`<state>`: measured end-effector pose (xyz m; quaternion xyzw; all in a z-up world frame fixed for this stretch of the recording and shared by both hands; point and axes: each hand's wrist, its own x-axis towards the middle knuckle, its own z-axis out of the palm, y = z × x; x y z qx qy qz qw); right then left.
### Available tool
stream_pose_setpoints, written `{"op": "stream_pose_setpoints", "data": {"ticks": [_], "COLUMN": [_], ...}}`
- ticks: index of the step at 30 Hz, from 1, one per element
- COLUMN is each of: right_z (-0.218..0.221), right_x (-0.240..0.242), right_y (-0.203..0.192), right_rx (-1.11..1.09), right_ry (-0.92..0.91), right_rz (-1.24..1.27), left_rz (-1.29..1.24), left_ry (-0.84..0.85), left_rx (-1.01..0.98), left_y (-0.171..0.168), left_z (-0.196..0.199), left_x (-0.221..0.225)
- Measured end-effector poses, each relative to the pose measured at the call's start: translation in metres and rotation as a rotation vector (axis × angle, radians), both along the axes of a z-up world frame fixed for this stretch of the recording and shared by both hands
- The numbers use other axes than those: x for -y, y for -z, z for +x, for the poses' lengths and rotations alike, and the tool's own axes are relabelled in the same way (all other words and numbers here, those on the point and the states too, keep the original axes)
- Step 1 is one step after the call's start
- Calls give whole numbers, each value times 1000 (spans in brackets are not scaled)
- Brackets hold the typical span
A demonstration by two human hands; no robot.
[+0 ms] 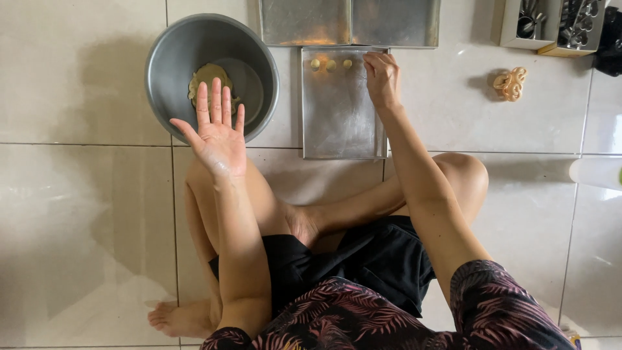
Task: Shaping small dough balls from a larger mass and arranging them on a baking sheet.
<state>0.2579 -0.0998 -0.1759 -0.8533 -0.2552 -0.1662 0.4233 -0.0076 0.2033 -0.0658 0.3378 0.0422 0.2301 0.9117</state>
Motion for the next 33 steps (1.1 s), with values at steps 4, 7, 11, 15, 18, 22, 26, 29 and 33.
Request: {"op": "stream_pose_setpoints", "data": {"ticks": [4, 7, 11, 15, 18, 22, 26, 29, 33], "right_z": [-5, -4, 6, 9, 1, -15, -7, -2, 2], "right_x": [-4, -5, 8, 12, 0, -28, -33, -27, -24], "right_y": [19, 13, -4, -19, -16, -35, -21, -9, -13], "right_rx": [183, 121, -185, -181, 20, 100, 57, 74, 50], "right_ry": [12, -5, 171, 248, 62, -92, -52, -48, -98], "right_rz": [-223, -214, 37, 77, -56, -212, -300, -338, -333], "left_rz": [9, 17, 21, 26, 31, 1, -21, -30, -45], "left_ry": [14, 10, -11, -7, -40, -88, -154, -144, -148], "left_rx": [3, 8, 15, 51, 71, 104, 84, 92, 107], "left_y": [7, 7, 3, 1, -1, 3, 9, 6, 4], "left_z": [3, 5, 2, -1, 0, 0, -5, -7, -3], "left_x": [0, 0, -1, -5, -7, -15, -21, -19, -19]}}
